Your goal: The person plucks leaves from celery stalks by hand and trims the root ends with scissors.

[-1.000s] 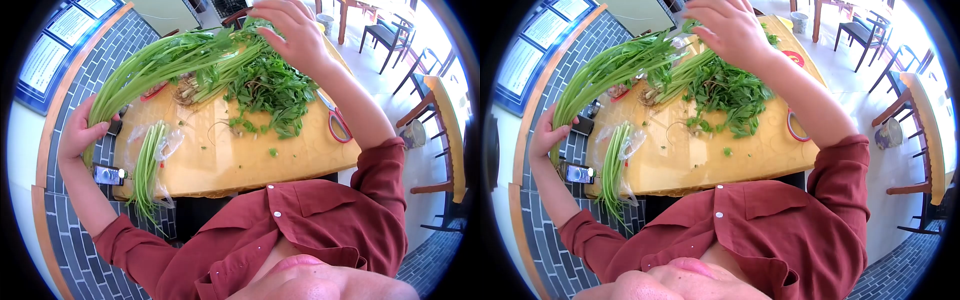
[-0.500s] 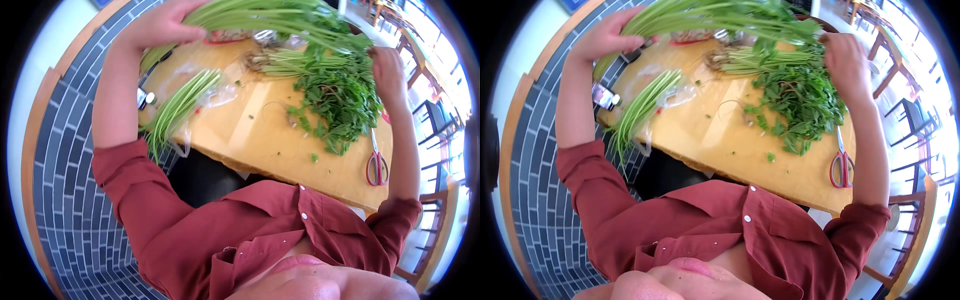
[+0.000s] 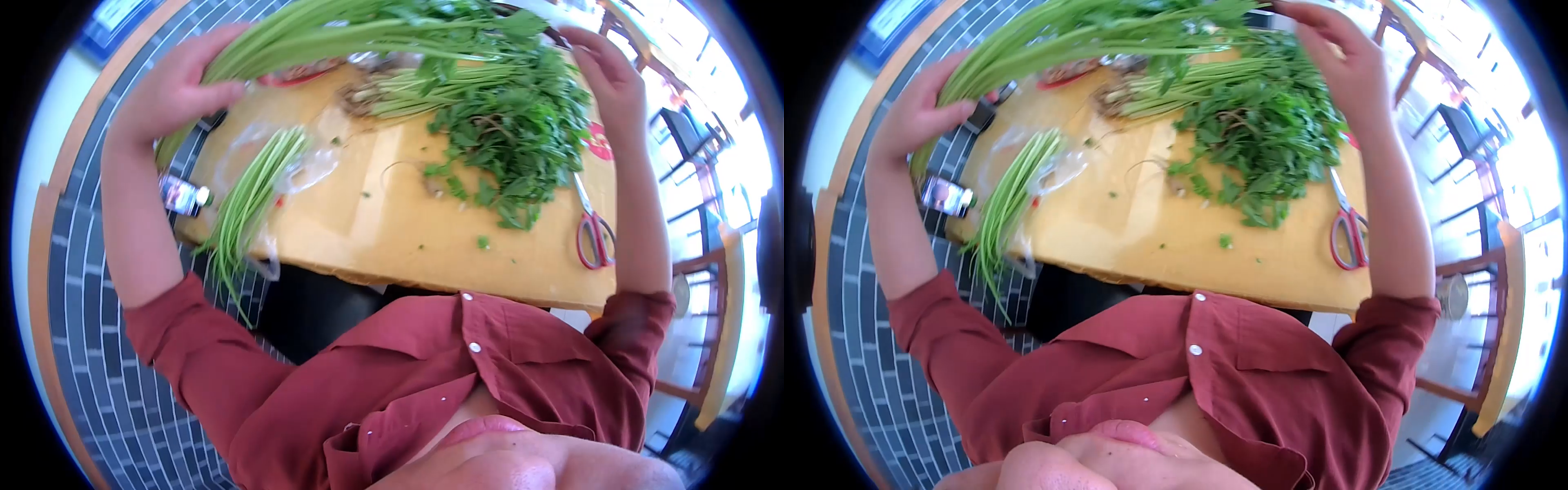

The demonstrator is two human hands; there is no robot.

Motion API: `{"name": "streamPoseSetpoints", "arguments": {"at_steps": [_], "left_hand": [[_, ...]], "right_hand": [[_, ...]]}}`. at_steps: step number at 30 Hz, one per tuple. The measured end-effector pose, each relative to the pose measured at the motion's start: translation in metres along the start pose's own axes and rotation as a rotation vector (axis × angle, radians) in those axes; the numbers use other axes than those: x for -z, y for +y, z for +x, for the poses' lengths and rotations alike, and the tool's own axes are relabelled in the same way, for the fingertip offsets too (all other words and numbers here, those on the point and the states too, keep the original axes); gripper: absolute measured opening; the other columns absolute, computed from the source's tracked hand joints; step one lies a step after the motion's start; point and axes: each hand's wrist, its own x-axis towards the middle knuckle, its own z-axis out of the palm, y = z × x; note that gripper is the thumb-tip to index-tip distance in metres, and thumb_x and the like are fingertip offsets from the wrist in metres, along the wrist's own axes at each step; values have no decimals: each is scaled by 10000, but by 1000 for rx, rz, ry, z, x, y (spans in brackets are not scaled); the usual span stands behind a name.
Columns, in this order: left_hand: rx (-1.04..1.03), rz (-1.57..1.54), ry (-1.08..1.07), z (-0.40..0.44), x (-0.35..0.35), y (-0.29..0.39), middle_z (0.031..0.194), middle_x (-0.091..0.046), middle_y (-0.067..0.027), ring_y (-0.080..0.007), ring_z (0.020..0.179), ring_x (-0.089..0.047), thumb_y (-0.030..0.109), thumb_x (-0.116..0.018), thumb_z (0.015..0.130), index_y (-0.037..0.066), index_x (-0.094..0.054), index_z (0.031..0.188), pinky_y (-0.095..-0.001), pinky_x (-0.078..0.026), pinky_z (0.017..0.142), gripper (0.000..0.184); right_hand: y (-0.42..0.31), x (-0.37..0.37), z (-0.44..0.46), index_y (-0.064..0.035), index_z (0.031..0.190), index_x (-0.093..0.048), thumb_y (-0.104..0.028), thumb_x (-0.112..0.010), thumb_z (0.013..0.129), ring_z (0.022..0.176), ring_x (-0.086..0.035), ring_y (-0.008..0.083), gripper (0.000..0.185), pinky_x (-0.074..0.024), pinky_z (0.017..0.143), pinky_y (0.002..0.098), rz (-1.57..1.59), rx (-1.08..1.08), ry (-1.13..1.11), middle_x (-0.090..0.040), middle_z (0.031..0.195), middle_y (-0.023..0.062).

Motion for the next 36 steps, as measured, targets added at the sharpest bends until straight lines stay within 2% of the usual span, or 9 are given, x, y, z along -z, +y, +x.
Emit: {"name": "streamPoseSetpoints", "arguments": {"at_steps": [4,5,9,12,16,25,28,34,36], "left_hand": [[-113,0,-16,11,-10,8,976,-645,-73,-162,918,-604,59,-574,730,9,-486,1284,-291,-467,832,563],[-84,-9,-18,11,-12,11,979,-639,-77,-162,928,-597,57,-566,731,-6,-489,1276,-292,-462,843,554],[-46,-32,-7,14,-20,21,980,-635,-92,-171,936,-601,44,-563,734,-18,-488,1272,-305,-458,860,547],[-66,-16,-11,15,-23,26,972,-637,-100,-178,929,-608,35,-562,737,-14,-483,1278,-307,-460,859,549],[-83,30,8,15,-26,27,960,-639,-107,-187,923,-616,21,-552,744,-6,-482,1282,-311,-463,859,543],[-104,98,38,18,-29,26,997,-653,-127,-247,938,-642,32,-539,762,46,-470,1305,-337,-473,860,547],[-128,104,35,17,-28,26,1009,-652,-128,-250,946,-643,45,-545,763,55,-473,1304,-340,-475,859,545],[-96,125,63,18,-33,35,970,-646,-124,-216,924,-628,74,-561,753,5,-498,1266,-325,-464,858,522],[-82,123,43,18,-33,36,972,-644,-123,-217,922,-625,78,-559,758,7,-492,1273,-326,-462,858,524]], "right_hand": [[-44,-11,12,-37,1016,-661,-123,-602,885,969,-602,171,168,-464,837,301,-268,511,-114,-664,1009,59],[-58,-14,13,-71,933,-664,-173,-652,816,896,-603,276,155,-462,839,404,-373,500,-96,-640,943,81],[-65,-20,21,-25,936,-653,-61,-664,795,800,-611,211,146,-492,686,336,-357,514,-338,-631,844,84],[-45,-30,15,-48,976,-664,-160,-604,885,927,-605,168,156,-466,798,299,-454,499,-355,-660,953,61],[-64,-22,15,-27,959,-658,-179,-608,882,857,-614,135,178,-469,770,277,-308,-51,-627,-667,894,45],[-52,-11,11,25,985,-670,-173,-607,887,824,-601,100,229,-460,790,242,394,-429,-1004,-674,904,37],[-44,-11,3,26,974,-674,-170,-597,891,793,-585,99,226,-455,771,248,567,-425,-943,-673,911,40],[-35,-12,-1,-22,911,-684,-120,-557,856,740,-575,140,169,-455,705,268,-127,-155,-966,-642,812,70],[-30,-15,-3,-27,880,-671,-115,-553,834,744,-578,154,154,-458,690,280,-347,170,-844,-624,795,85]]}}
